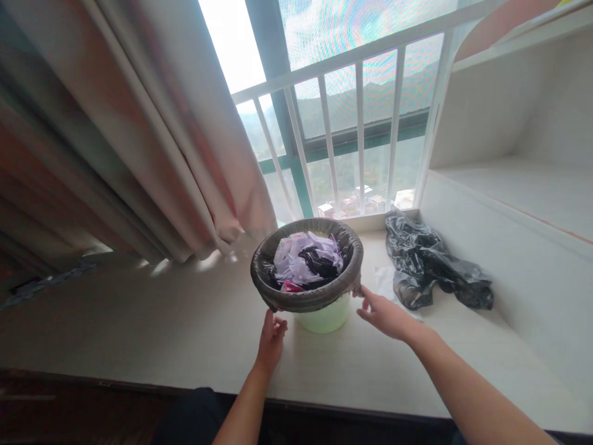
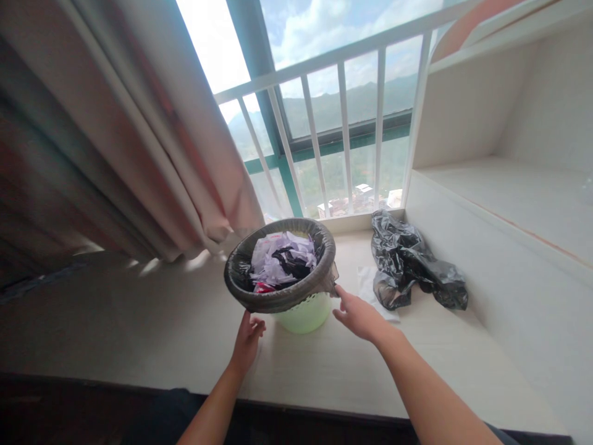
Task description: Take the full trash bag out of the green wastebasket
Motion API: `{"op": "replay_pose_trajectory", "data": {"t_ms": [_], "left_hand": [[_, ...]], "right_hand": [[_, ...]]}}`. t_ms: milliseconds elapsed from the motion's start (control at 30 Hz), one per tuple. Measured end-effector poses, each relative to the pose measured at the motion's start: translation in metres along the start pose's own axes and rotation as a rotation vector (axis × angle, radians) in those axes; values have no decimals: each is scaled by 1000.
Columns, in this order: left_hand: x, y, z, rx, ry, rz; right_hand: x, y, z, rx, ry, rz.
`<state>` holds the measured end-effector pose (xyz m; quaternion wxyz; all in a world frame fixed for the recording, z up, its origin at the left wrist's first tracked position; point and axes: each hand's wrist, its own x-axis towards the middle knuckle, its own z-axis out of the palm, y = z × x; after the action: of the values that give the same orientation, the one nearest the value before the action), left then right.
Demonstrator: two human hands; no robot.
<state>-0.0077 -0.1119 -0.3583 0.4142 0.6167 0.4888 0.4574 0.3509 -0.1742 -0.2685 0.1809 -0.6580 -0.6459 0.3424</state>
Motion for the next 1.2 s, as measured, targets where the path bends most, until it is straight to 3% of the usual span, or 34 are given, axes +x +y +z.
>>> {"op": "replay_pose_trajectory", "data": {"t_ms": [1200], "left_hand": [[-6, -1, 2, 27, 7, -3]], "right_hand": [[1, 1, 1, 6, -1, -8]]}}
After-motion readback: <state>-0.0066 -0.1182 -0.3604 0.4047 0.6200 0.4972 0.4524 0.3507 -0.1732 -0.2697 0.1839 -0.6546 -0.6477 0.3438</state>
